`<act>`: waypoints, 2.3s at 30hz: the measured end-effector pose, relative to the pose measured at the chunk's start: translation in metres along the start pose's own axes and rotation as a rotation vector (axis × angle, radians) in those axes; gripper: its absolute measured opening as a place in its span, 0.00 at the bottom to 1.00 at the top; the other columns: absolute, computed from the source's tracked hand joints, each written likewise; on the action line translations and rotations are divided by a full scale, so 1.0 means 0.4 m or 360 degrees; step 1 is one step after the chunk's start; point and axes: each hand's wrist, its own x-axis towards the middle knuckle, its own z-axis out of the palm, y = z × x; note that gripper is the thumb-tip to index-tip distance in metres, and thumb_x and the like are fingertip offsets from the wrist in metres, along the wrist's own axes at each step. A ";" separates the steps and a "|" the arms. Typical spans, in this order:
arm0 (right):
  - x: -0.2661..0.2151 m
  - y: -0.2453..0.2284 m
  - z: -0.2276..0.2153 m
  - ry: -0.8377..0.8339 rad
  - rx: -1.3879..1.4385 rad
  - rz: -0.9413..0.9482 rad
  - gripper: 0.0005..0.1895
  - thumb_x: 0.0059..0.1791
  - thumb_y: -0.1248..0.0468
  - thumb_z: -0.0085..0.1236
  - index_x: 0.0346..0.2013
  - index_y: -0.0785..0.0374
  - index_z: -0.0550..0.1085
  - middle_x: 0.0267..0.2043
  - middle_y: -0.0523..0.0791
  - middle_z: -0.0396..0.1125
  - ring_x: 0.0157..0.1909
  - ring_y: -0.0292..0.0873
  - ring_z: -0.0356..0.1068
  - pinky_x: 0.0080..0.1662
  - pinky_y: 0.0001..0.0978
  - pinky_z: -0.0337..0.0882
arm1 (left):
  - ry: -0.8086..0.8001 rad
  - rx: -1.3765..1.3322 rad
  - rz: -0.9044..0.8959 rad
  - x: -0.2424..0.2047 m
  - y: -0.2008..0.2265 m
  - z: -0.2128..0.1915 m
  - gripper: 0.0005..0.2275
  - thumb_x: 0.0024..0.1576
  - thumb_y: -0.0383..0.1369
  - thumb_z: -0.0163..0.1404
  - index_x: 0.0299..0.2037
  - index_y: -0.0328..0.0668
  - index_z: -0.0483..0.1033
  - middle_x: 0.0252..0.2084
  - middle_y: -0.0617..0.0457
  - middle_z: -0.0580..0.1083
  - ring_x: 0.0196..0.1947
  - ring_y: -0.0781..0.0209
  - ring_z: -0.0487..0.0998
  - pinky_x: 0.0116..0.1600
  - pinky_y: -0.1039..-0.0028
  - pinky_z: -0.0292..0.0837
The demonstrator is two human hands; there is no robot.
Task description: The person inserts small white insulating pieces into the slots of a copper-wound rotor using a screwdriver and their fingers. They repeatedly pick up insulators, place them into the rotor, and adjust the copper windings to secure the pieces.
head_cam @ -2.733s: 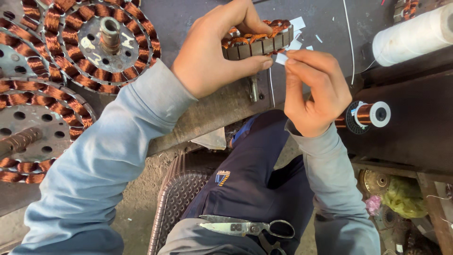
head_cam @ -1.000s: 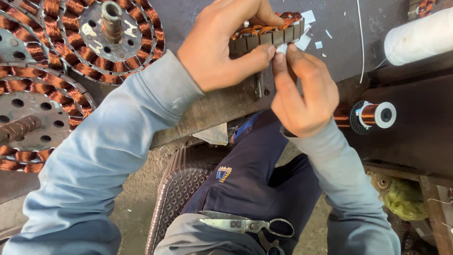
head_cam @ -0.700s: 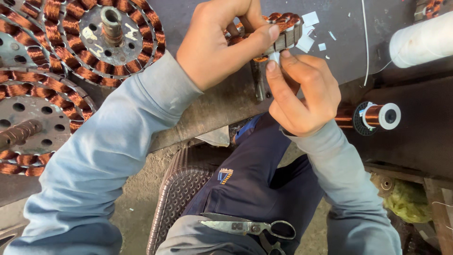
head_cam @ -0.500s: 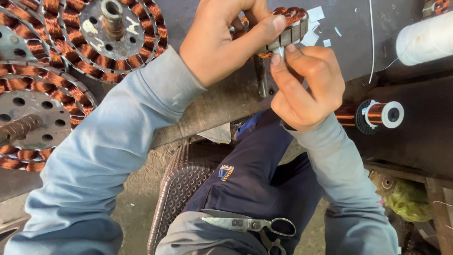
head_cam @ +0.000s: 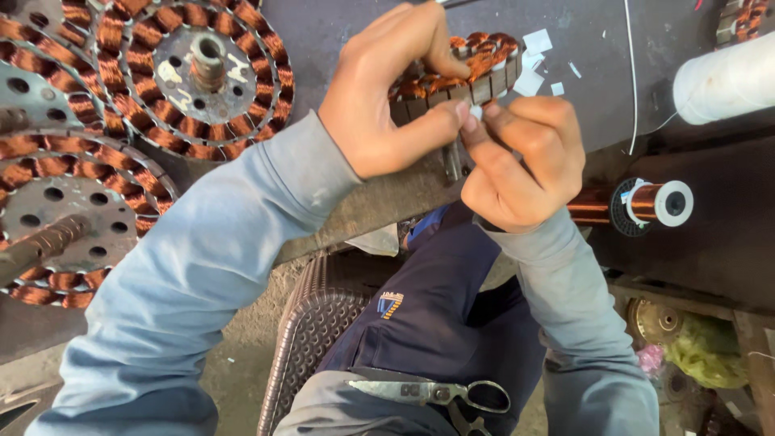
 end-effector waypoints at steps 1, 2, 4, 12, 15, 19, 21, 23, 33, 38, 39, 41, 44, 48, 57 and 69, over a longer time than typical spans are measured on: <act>0.000 0.002 0.007 0.0030 0.0032 -0.0003 0.12 0.42 0.83 0.67 0.38 0.73 0.79 0.41 0.49 0.67 0.41 0.52 0.68 0.39 0.42 0.69 | -0.0005 0.0015 -0.0017 0.000 0.000 0.000 0.11 0.58 0.30 0.60 0.40 0.31 0.70 0.38 0.47 0.67 0.40 0.51 0.70 0.47 0.69 0.66; -0.001 0.004 0.015 0.0057 0.0071 -0.0006 0.13 0.42 0.82 0.68 0.39 0.73 0.79 0.42 0.50 0.67 0.41 0.52 0.68 0.39 0.42 0.69 | -0.0007 0.0034 -0.0040 -0.002 0.001 0.000 0.12 0.58 0.30 0.61 0.40 0.31 0.69 0.37 0.46 0.67 0.40 0.50 0.70 0.47 0.68 0.66; -0.004 0.006 0.028 0.0092 0.0042 0.0002 0.13 0.40 0.82 0.67 0.37 0.72 0.78 0.41 0.49 0.67 0.40 0.52 0.69 0.39 0.43 0.69 | -0.0006 0.0070 -0.0023 -0.002 0.004 -0.001 0.13 0.56 0.30 0.61 0.39 0.31 0.68 0.37 0.45 0.66 0.39 0.48 0.68 0.47 0.67 0.65; 0.004 0.003 -0.053 -0.0083 0.0456 0.0620 0.10 0.52 0.72 0.61 0.48 0.67 0.76 0.55 0.47 0.68 0.53 0.49 0.69 0.50 0.36 0.74 | -0.0019 0.0322 0.0170 0.007 0.032 -0.005 0.22 0.53 0.36 0.66 0.45 0.31 0.67 0.41 0.41 0.67 0.43 0.42 0.70 0.49 0.59 0.67; 0.022 0.035 -0.054 -0.0197 0.0653 0.0734 0.24 0.57 0.53 0.62 0.59 0.67 0.69 0.65 0.50 0.61 0.66 0.51 0.62 0.62 0.40 0.71 | 0.0055 0.0471 0.0281 0.005 0.021 0.007 0.25 0.54 0.38 0.73 0.47 0.32 0.68 0.42 0.42 0.71 0.43 0.43 0.74 0.49 0.61 0.71; 0.029 0.074 -0.013 -0.0406 0.0745 0.0652 0.40 0.49 0.39 0.62 0.61 0.68 0.67 0.65 0.51 0.62 0.71 0.56 0.61 0.71 0.51 0.64 | 0.0107 0.0583 0.0425 -0.002 0.017 0.017 0.26 0.57 0.35 0.72 0.51 0.29 0.67 0.47 0.40 0.73 0.48 0.41 0.77 0.52 0.60 0.74; 0.016 0.071 -0.003 -0.0424 0.0748 0.0755 0.40 0.49 0.37 0.63 0.61 0.66 0.69 0.63 0.50 0.64 0.71 0.55 0.63 0.71 0.48 0.65 | 0.0103 0.0582 0.0344 -0.011 0.022 0.022 0.25 0.58 0.35 0.72 0.53 0.29 0.67 0.49 0.39 0.73 0.50 0.41 0.77 0.54 0.60 0.75; 0.000 0.063 -0.001 -0.0395 0.0762 0.0823 0.40 0.49 0.36 0.61 0.62 0.65 0.70 0.62 0.49 0.64 0.71 0.53 0.64 0.69 0.46 0.66 | 0.0111 0.0567 0.0278 -0.021 0.029 0.026 0.25 0.58 0.34 0.71 0.54 0.29 0.68 0.51 0.39 0.73 0.52 0.42 0.78 0.54 0.61 0.75; -0.007 0.039 0.021 -0.0216 0.0812 0.0941 0.38 0.52 0.34 0.57 0.59 0.64 0.71 0.58 0.47 0.65 0.64 0.50 0.65 0.66 0.42 0.68 | 0.0236 0.0524 0.0155 -0.018 0.040 0.042 0.22 0.58 0.33 0.72 0.51 0.30 0.70 0.50 0.40 0.75 0.52 0.45 0.79 0.56 0.61 0.76; -0.015 0.028 0.024 -0.0174 0.0777 0.0963 0.38 0.53 0.34 0.55 0.58 0.64 0.71 0.57 0.46 0.65 0.64 0.49 0.66 0.67 0.42 0.67 | 0.0222 0.0489 0.0127 -0.021 0.042 0.039 0.21 0.58 0.33 0.72 0.49 0.30 0.71 0.49 0.42 0.75 0.51 0.47 0.79 0.55 0.62 0.75; -0.017 0.026 0.025 -0.0166 0.0777 0.0970 0.38 0.53 0.34 0.55 0.58 0.64 0.71 0.57 0.46 0.65 0.64 0.49 0.65 0.67 0.41 0.67 | 0.0220 0.0481 0.0123 -0.018 0.043 0.039 0.21 0.57 0.33 0.72 0.49 0.30 0.72 0.49 0.42 0.76 0.50 0.47 0.79 0.55 0.62 0.75; -0.020 0.024 0.027 -0.0164 0.0781 0.0984 0.37 0.53 0.34 0.55 0.58 0.64 0.71 0.58 0.45 0.64 0.64 0.48 0.65 0.68 0.41 0.67 | 0.0218 0.0470 0.0119 -0.012 0.046 0.034 0.21 0.57 0.33 0.71 0.49 0.31 0.71 0.48 0.43 0.75 0.50 0.47 0.79 0.54 0.62 0.75; -0.023 0.022 0.026 -0.0180 0.0786 0.1005 0.38 0.53 0.33 0.55 0.58 0.63 0.70 0.59 0.45 0.63 0.65 0.47 0.64 0.69 0.40 0.65 | 0.0190 0.0412 0.0107 0.000 0.049 0.022 0.21 0.57 0.34 0.70 0.48 0.31 0.71 0.47 0.42 0.74 0.49 0.46 0.78 0.53 0.63 0.74; -0.031 0.027 0.015 -0.0244 0.0805 0.1020 0.39 0.53 0.32 0.54 0.61 0.63 0.69 0.62 0.46 0.62 0.69 0.49 0.61 0.71 0.42 0.63 | 0.0127 0.0242 0.0059 0.015 0.059 -0.002 0.18 0.57 0.33 0.66 0.46 0.30 0.70 0.43 0.41 0.73 0.46 0.43 0.76 0.51 0.63 0.73; -0.042 0.065 -0.003 -0.0372 0.0736 0.0798 0.39 0.53 0.37 0.57 0.66 0.63 0.68 0.67 0.49 0.63 0.72 0.53 0.60 0.73 0.48 0.61 | -0.0384 0.0426 -0.0091 0.081 0.127 -0.121 0.08 0.59 0.25 0.58 0.45 0.34 0.73 0.38 0.48 0.72 0.38 0.49 0.76 0.43 0.65 0.73; -0.006 0.032 0.017 -0.0429 0.0520 0.0473 0.22 0.46 0.63 0.65 0.54 0.62 0.74 0.60 0.49 0.67 0.66 0.56 0.63 0.70 0.58 0.65 | -0.0624 0.0553 -0.0234 0.088 0.198 -0.173 0.06 0.54 0.28 0.54 0.30 0.34 0.70 0.27 0.49 0.66 0.28 0.52 0.74 0.31 0.64 0.68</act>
